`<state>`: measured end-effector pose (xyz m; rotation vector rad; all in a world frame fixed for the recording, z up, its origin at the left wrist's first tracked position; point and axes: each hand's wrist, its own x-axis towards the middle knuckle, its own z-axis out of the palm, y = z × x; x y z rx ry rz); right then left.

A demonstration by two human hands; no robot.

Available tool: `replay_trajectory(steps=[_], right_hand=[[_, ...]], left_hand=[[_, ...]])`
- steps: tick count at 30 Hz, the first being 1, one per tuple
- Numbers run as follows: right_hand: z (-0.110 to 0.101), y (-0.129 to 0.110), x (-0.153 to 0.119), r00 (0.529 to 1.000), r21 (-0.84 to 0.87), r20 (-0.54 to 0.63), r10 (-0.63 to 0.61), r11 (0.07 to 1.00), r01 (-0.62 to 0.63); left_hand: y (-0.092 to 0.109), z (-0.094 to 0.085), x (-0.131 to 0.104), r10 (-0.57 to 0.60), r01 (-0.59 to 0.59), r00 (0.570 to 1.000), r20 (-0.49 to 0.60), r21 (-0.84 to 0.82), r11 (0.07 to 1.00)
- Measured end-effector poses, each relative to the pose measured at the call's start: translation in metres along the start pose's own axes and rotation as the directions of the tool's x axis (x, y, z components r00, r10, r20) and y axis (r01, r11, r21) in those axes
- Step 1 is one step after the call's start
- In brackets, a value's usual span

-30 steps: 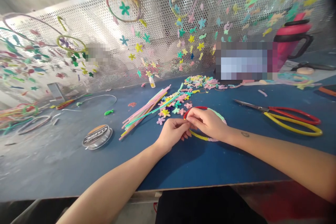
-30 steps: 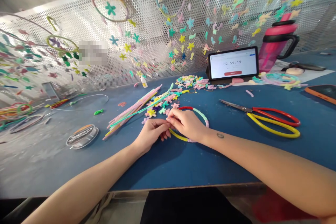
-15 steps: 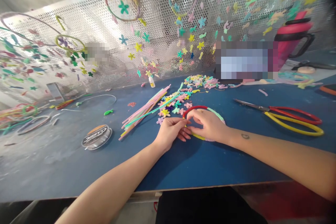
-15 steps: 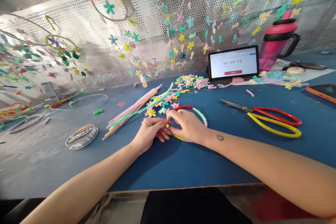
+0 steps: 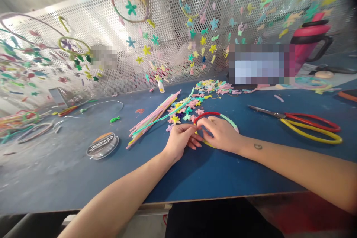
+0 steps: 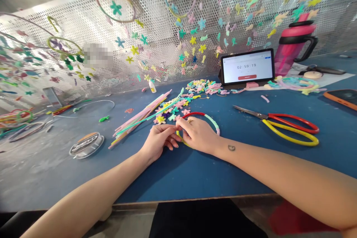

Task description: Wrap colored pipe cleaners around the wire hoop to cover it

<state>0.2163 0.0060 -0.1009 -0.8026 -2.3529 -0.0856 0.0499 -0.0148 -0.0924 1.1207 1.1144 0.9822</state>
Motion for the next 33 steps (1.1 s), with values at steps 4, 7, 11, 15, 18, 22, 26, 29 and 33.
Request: replay_trajectory(steps=[4,7,11,15,18,22,26,29,33], right_hand=[[0.002,0.002,-0.001,1.000,-0.004,-0.018,0.001,1.000,-0.002],[0.004,0.004,-0.001,1.000,0.020,-0.017,-0.006,1.000,0.006],[0.003,0.005,0.000,1.000,0.020,-0.011,-0.028,0.999,0.028],[0.002,0.006,-0.001,0.997,-0.012,-0.017,-0.069,0.998,0.068],[0.003,0.008,-0.002,0.994,-0.023,-0.036,-0.106,0.994,0.105],[0.004,0.010,-0.003,0.989,-0.031,-0.052,-0.135,0.991,0.134],[0.004,0.011,-0.003,0.992,-0.042,-0.037,-0.122,0.992,0.120],[0.004,0.010,-0.002,0.997,-0.024,-0.016,-0.082,0.996,0.081],[0.000,0.009,0.000,0.998,0.129,0.058,0.020,0.991,-0.027]], left_hand=[[-0.001,-0.001,0.001,0.002,-0.002,1.000,-0.008,-0.013,1.000],[-0.001,-0.001,0.001,0.000,0.000,1.000,0.006,-0.010,1.000],[-0.001,-0.001,0.001,-0.007,0.008,1.000,0.016,-0.012,1.000],[-0.002,-0.001,0.001,-0.010,0.010,1.000,0.001,-0.010,1.000],[-0.002,-0.002,0.002,-0.015,0.015,1.000,-0.010,-0.010,1.000],[-0.001,-0.002,0.002,-0.020,0.019,1.000,-0.013,-0.012,1.000],[-0.002,-0.002,0.002,-0.021,0.021,1.000,-0.010,0.001,1.000],[-0.002,-0.002,0.003,-0.005,0.005,1.000,-0.010,0.018,1.000],[-0.001,-0.004,0.002,0.040,-0.040,0.999,0.023,0.007,0.999]])
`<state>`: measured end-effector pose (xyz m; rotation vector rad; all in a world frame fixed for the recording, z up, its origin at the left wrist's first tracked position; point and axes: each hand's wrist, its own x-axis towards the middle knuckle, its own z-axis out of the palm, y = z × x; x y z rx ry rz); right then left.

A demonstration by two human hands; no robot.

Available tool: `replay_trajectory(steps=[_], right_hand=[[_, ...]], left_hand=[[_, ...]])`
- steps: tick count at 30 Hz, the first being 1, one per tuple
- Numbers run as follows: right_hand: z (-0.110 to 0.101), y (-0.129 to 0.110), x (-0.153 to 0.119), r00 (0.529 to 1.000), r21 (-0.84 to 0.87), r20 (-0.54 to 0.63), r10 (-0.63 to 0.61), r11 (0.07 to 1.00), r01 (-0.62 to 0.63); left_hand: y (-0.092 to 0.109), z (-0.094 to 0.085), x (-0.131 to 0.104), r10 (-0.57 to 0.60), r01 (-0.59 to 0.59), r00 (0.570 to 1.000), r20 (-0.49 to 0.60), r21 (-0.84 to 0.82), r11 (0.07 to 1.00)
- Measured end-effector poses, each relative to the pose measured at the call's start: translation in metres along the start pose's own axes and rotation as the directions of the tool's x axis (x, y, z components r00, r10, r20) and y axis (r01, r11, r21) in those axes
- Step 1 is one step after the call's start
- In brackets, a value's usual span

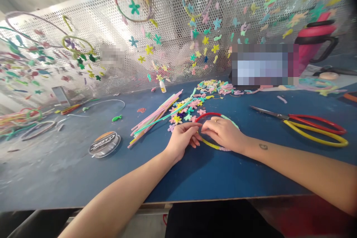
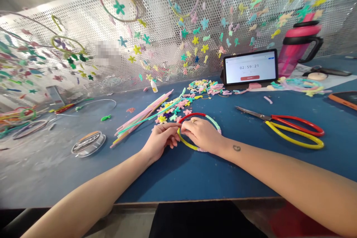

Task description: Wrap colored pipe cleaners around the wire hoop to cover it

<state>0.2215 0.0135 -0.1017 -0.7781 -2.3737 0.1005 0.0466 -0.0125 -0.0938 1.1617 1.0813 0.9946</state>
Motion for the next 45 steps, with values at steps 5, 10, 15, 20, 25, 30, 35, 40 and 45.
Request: replay_trajectory(steps=[5,10,15,20,25,30,35,40,45], right_hand=[[-0.006,0.006,0.002,0.939,0.284,0.231,0.253,0.906,-0.314],[-0.006,0.014,0.004,0.859,0.511,0.425,0.286,0.707,-0.489],[-0.010,0.011,0.007,0.849,0.580,0.438,0.296,0.629,-0.518],[-0.012,0.009,0.007,0.845,0.576,0.433,0.314,0.624,-0.527],[-0.012,0.008,0.008,0.850,0.585,0.426,0.309,0.623,-0.519],[-0.012,0.006,0.009,0.851,0.566,0.416,0.320,0.642,-0.518],[-0.016,0.007,0.008,0.875,0.521,0.384,0.295,0.713,-0.469],[-0.020,0.018,0.004,0.885,0.306,0.299,0.358,0.842,-0.444],[-0.019,0.020,0.001,0.907,0.179,0.255,0.336,0.905,-0.386]], left_hand=[[0.000,-0.001,-0.001,0.075,-0.074,0.991,0.114,-0.016,0.997],[-0.004,-0.001,0.002,0.140,-0.150,0.988,0.070,0.173,0.973],[-0.005,-0.006,0.001,0.307,-0.340,0.939,0.152,0.540,0.770],[0.003,-0.005,-0.008,0.423,-0.483,0.866,0.266,0.666,0.568],[0.009,-0.003,-0.013,0.342,-0.420,0.905,0.254,0.665,0.618],[0.006,-0.003,-0.007,0.403,-0.430,0.890,0.212,0.683,0.590],[0.009,-0.009,-0.003,0.404,-0.406,0.903,0.147,0.604,0.686],[0.017,-0.016,-0.001,0.257,-0.247,0.966,0.016,0.340,0.907],[0.018,-0.018,0.001,0.092,-0.091,0.985,0.147,-0.016,0.996]])
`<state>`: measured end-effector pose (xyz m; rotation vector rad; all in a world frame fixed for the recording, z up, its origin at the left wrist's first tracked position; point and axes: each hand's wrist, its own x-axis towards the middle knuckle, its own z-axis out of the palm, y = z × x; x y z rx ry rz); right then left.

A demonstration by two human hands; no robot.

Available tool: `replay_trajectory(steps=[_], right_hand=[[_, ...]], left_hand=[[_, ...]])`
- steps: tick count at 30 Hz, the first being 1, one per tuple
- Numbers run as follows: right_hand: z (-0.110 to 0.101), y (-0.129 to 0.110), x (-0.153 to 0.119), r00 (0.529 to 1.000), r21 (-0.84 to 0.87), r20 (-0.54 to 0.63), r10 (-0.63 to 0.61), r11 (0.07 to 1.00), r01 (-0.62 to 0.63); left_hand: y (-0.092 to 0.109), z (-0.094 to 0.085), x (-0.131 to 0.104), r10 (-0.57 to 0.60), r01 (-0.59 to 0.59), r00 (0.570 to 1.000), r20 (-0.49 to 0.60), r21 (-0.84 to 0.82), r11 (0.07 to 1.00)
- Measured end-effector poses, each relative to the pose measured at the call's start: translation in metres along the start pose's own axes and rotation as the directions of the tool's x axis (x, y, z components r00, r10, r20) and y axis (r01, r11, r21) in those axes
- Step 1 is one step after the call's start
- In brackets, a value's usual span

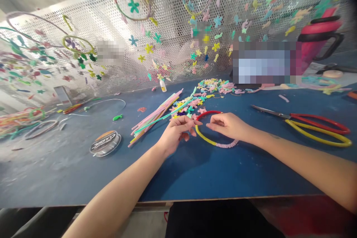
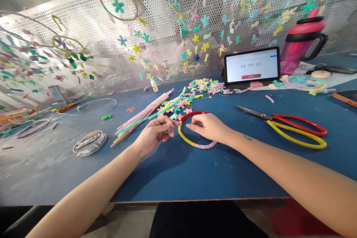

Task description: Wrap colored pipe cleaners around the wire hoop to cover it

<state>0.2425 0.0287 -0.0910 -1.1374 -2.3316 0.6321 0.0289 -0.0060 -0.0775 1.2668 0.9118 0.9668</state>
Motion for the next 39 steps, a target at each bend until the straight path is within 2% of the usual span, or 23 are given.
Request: replay_trajectory(steps=[2,5,8,12,23,28,39], right_hand=[[0.001,-0.001,-0.001,1.000,-0.041,-0.027,-0.015,0.999,0.014],[0.003,-0.001,-0.001,0.998,-0.093,-0.064,-0.026,0.995,0.020],[0.004,0.002,-0.001,0.997,-0.148,-0.073,-0.036,0.989,0.025],[0.006,0.008,0.000,0.995,-0.206,-0.079,-0.060,0.978,0.043],[0.006,0.002,-0.002,0.994,-0.203,-0.106,-0.038,0.979,0.016],[0.013,0.007,-0.001,0.995,-0.239,-0.078,-0.058,0.970,0.037],[0.011,0.006,-0.003,0.997,-0.246,-0.071,-0.043,0.969,0.024]], left_hand=[[-0.002,-0.001,0.002,-0.045,0.046,0.998,0.043,-0.020,0.999],[-0.007,-0.003,0.005,-0.091,0.089,0.996,0.014,0.108,0.990],[-0.009,-0.006,0.009,-0.084,0.091,0.996,-0.041,0.249,0.964],[-0.010,-0.007,0.010,-0.064,0.082,0.996,-0.066,0.332,0.940],[-0.009,-0.004,0.008,-0.107,0.125,0.992,-0.068,0.402,0.907],[-0.010,-0.005,0.008,-0.121,0.119,0.992,-0.027,0.464,0.878],[-0.012,-0.005,0.006,-0.091,0.079,0.996,-0.006,0.551,0.831]])
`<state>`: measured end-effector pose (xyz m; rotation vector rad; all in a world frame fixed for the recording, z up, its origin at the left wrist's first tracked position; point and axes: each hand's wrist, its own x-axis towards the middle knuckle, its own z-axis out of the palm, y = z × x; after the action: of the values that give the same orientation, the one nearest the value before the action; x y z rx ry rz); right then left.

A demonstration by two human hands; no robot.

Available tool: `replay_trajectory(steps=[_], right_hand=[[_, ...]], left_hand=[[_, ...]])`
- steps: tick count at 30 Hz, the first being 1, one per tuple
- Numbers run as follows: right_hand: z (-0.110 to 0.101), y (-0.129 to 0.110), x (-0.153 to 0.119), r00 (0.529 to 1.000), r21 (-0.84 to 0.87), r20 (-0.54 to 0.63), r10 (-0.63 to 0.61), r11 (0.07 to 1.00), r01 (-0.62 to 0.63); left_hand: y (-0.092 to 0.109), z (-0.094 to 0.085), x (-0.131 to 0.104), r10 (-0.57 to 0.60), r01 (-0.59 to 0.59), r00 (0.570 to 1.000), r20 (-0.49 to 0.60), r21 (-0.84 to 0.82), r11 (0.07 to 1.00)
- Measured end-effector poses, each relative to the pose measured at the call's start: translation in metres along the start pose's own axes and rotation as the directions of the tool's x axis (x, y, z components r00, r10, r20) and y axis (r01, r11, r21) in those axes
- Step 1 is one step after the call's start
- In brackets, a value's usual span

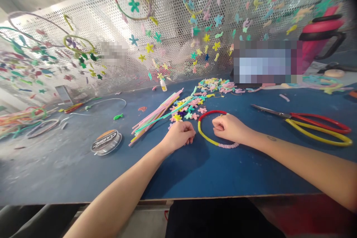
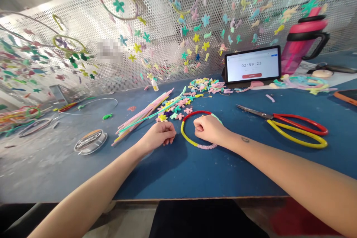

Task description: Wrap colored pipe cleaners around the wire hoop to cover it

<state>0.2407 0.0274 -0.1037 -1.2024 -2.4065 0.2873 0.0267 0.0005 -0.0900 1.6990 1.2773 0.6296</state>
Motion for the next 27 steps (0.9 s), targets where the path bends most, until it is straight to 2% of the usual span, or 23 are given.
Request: replay_trajectory(steps=[6,16,23,27], right_hand=[[-0.0012,0.0011,0.0000,1.000,0.012,-0.017,0.009,1.000,-0.009],[-0.0009,-0.0012,0.0005,1.000,0.008,0.010,0.002,1.000,-0.002],[-0.0009,0.0017,-0.0004,1.000,0.029,0.001,-0.004,1.000,0.004],[-0.0044,0.0018,-0.0002,1.000,0.092,-0.013,0.018,0.996,-0.016]], left_hand=[[0.0016,-0.0012,0.0014,-0.014,0.011,0.999,-0.047,-0.063,0.998],[-0.0002,-0.0009,-0.0026,0.019,-0.018,1.000,-0.005,0.118,0.993],[-0.0029,-0.0019,-0.0007,-0.021,0.023,1.000,-0.017,0.090,0.996],[0.0000,-0.0026,-0.0010,-0.004,0.007,0.999,-0.041,0.073,0.997]])
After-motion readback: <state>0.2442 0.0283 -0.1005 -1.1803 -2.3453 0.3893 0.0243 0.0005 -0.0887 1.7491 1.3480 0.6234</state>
